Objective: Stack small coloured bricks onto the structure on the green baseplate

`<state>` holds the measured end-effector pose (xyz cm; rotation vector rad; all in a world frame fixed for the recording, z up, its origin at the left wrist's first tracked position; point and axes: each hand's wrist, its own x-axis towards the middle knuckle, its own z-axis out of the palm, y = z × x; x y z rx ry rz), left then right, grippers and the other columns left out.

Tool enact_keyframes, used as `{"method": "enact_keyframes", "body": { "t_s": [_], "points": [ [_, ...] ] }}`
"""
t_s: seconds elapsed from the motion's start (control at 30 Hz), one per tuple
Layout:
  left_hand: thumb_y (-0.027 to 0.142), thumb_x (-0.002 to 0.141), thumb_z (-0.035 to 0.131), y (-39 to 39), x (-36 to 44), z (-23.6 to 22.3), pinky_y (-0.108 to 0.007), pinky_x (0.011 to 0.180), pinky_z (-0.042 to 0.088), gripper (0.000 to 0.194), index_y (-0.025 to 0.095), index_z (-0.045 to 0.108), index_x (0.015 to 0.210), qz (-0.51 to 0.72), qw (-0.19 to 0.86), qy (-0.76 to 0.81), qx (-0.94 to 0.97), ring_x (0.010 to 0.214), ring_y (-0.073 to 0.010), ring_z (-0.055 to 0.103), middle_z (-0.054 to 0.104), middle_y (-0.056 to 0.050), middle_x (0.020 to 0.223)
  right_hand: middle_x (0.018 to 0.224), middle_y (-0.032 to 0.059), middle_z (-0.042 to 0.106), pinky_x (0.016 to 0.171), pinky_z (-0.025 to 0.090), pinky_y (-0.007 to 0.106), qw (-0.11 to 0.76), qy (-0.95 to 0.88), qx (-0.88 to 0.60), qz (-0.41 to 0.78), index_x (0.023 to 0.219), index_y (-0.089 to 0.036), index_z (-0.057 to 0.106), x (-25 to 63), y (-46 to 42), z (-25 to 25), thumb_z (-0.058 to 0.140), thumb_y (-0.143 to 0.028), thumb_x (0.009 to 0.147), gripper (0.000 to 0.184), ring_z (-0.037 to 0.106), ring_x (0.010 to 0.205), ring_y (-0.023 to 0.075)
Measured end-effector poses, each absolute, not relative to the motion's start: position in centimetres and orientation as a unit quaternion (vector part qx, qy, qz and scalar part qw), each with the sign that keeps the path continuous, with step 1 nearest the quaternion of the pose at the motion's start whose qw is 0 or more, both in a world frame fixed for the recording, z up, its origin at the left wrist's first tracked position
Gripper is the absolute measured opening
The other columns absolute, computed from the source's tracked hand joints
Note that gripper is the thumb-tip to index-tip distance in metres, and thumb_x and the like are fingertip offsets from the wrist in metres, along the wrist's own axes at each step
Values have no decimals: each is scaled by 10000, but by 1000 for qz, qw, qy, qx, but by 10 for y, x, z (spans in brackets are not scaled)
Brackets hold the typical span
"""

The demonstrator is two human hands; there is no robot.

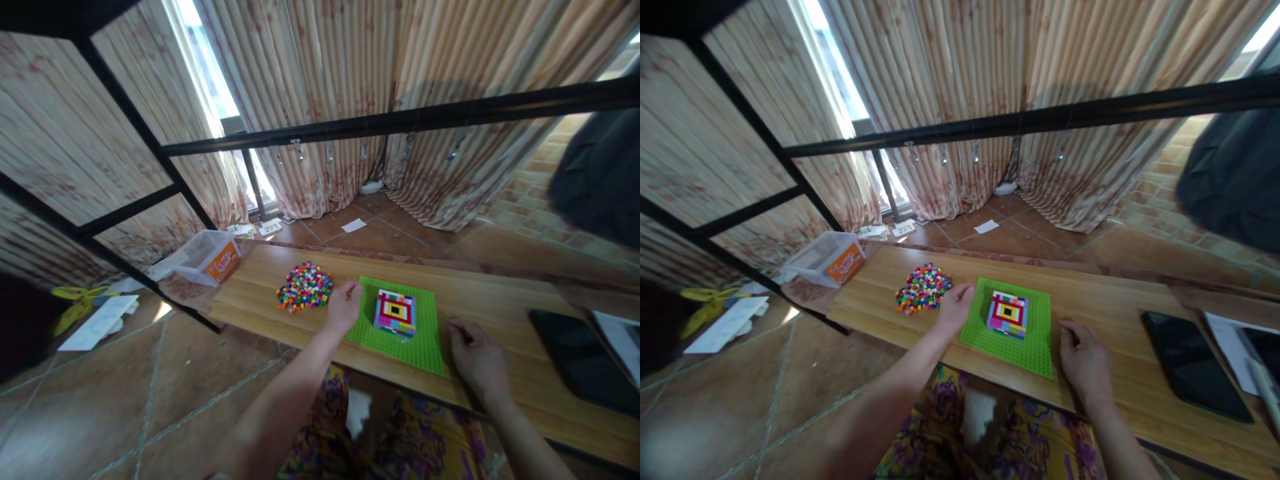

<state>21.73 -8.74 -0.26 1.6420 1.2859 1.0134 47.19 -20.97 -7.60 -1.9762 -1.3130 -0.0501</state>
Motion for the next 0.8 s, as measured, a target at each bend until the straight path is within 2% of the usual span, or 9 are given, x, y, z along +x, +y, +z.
{"method": "enact_keyframes", "body": {
  "t_s": [0.1, 0.2, 0.33, 0.43, 0.53, 0.8],
  "points": [
    [130, 860, 542, -92, 174, -7, -317, 864, 498, 190, 142, 709, 949, 396, 359, 548, 644, 891, -182, 656, 728, -77, 950, 988, 107, 727, 693, 487, 382, 361, -501, -786, -12, 959, -205, 708, 472, -210, -76, 440, -421, 869, 356, 633, 733, 230],
    [90, 826, 554, -93, 141, -13, -306, 846, 495, 186, 159, 690, 932, 357, 244, 606, 668, 895, -173, 641, 703, -63, 939, 1003, 108, 725, 718, 487, 389, 359, -503, -786, -8, 955, -205, 704, 473, -209, -78, 430, -428, 868, 363, 634, 763, 235],
    [203, 837, 613, -93, 132, -13, -344, 869, 473, 112, 183, 694, 912, 261, 117, 622, 728, 944, -219, 612, 677, -79, 960, 990, 114, 724, 726, 486, 392, 358, -507, -784, -25, 930, -205, 703, 473, -209, -78, 425, -430, 865, 363, 642, 808, 249],
    [283, 860, 612, -92, 142, -10, -382, 897, 449, 136, 190, 696, 912, 213, 52, 622, 752, 1003, -261, 588, 663, -103, 984, 980, 111, 728, 714, 486, 390, 358, -503, -786, -25, 932, -207, 705, 472, -209, -77, 434, -432, 867, 358, 641, 768, 241],
    [315, 880, 590, -90, 150, -10, -407, 894, 432, 168, 190, 688, 938, 184, 14, 626, 757, 1021, -284, 573, 650, -118, 1003, 964, 106, 728, 705, 486, 386, 360, -504, -785, -28, 927, -204, 706, 471, -210, -75, 429, -431, 874, 362, 641, 761, 239],
    [217, 885, 567, -87, 152, -19, -408, 895, 408, 118, 194, 660, 954, 174, -1, 607, 775, 1018, -277, 558, 639, -106, 1011, 970, 94, 721, 743, 493, 380, 362, -514, -777, -38, 942, -217, 704, 473, -210, -78, 442, -403, 885, 326, 657, 854, 248]
  ]
}}
